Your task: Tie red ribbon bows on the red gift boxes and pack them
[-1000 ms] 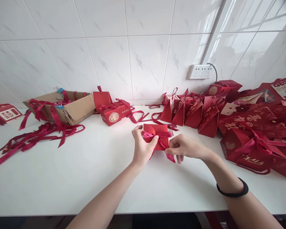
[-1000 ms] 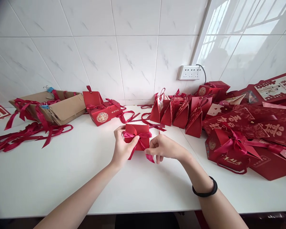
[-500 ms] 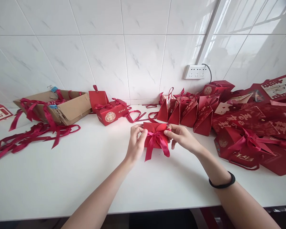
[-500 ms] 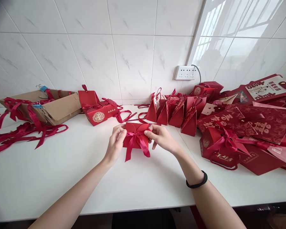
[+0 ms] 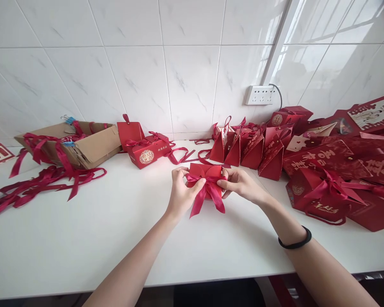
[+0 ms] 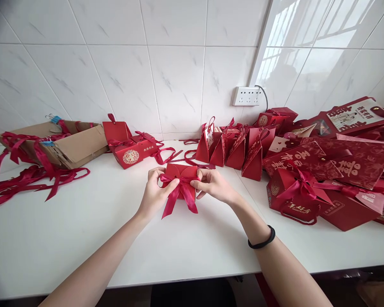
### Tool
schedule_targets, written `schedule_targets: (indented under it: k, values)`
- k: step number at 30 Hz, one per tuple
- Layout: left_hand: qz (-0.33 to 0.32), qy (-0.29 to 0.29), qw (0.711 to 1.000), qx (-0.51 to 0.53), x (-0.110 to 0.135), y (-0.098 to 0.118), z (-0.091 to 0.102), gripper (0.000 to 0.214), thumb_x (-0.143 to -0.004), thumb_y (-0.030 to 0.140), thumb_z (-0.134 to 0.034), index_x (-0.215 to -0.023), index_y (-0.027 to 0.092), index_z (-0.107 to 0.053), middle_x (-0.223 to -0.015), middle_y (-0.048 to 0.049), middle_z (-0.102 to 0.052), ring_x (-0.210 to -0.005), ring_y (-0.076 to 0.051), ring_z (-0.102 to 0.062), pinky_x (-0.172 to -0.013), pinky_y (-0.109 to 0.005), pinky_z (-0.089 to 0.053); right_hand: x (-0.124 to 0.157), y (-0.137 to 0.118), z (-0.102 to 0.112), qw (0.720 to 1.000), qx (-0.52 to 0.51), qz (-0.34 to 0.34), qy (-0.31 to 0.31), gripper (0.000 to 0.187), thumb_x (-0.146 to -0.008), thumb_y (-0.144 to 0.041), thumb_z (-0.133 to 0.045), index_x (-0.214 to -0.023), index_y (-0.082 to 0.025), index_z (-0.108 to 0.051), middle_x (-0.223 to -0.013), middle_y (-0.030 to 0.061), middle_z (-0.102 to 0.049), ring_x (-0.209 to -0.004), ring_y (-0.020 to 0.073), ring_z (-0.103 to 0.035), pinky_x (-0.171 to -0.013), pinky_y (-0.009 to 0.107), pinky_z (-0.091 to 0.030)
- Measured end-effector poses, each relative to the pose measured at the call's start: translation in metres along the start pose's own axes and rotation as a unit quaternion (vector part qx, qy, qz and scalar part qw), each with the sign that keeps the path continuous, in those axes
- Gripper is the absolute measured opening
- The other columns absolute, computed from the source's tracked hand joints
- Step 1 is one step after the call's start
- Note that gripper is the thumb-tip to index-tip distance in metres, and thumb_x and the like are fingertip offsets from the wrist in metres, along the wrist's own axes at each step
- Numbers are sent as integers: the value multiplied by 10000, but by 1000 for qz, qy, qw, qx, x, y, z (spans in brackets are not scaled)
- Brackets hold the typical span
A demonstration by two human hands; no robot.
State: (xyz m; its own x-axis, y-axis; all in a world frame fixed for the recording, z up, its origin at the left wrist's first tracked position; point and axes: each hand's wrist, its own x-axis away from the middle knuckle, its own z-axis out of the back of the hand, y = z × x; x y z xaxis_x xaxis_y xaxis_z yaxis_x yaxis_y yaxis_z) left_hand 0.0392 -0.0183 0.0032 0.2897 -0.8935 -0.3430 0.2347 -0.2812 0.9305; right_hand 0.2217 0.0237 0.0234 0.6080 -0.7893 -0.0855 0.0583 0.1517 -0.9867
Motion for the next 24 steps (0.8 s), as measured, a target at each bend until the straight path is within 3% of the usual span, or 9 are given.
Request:
schedule_targets:
  k: [3,6,9,11,14,17,21,24]
  values:
    - [30,-4,999,28,1,-3,-2,292,-696,306,-694,-881,201,-493,-1074,-50,-471,-1012,-184,-525,-891,-332,-438,0,1,-1,1000,-27,-7,-9,416,-747,-452,-702,-644,-169,-415,-677,-20,-563,-642,113,-619,-621,280,-578]
    - [79,-24,989,123,-1,-4,-1,270,-744,398,-647,-846,192,-504,-1004,-40,-510,-868,-154,-551,-753,-288,-466,0,1,-2,999,-46,-10,-7,417,-738,-450,-709,-637,-169,-417,-675,-22,-573,-630,116,-620,-629,296,-574]
    - [138,-85,961,225,-8,-3,7,288,-758,450,-621,-749,181,-517,-872,-25,-539,-746,-136,-539,-667,-271,-461,0,4,1,998,-59,-16,-3,394,-753,-445,-693,-652,-173,-427,-670,-12,-597,-617,121,-617,-626,298,-563]
    - [147,-127,948,251,-13,-2,15,308,-727,447,-649,-667,171,-525,-957,-50,-552,-811,-159,-547,-663,-272,-467,-1,6,4,997,-71,-24,-9,358,-770,-428,-676,-664,-170,-453,-664,-6,-596,-603,121,-603,-614,294,-558]
    - [85,-157,965,193,-19,0,27,335,-681,440,-699,-578,169,-531,-1143,-80,-508,-1070,-235,-507,-736,-283,-475,-1,10,9,993,-105,-32,-37,303,-780,-395,-664,-683,-160,-500,-671,-6,-560,-600,118,-576,-595,293,-559]
    - [-2,-179,978,108,-22,3,34,337,-725,483,-665,-589,193,-561,-1159,-90,-509,-1226,-267,-419,-864,-328,-446,-3,12,11,988,-136,-44,-60,276,-765,-386,-675,-708,-157,-530,-682,-5,-526,-612,120,-556,-566,281,-554]
    - [-67,-187,980,21,-22,7,37,350,-753,543,-611,-626,218,-588,-1081,-100,-547,-1131,-280,-490,-810,-363,-467,-3,12,11,983,-160,-68,-51,291,-746,-403,-691,-689,-161,-539,-616,-24,-466,-534,97,-477,-497,235,-489]
    - [-71,-196,978,32,-20,5,34,368,-798,520,-559,-601,209,-559,-1068,-102,-565,-1088,-272,-514,-814,-371,-461,-3,12,9,981,-171,-87,-37,318,-739,-398,-700,-653,-165,-502,-584,-42,-419,-488,70,-384,-440,198,-376]
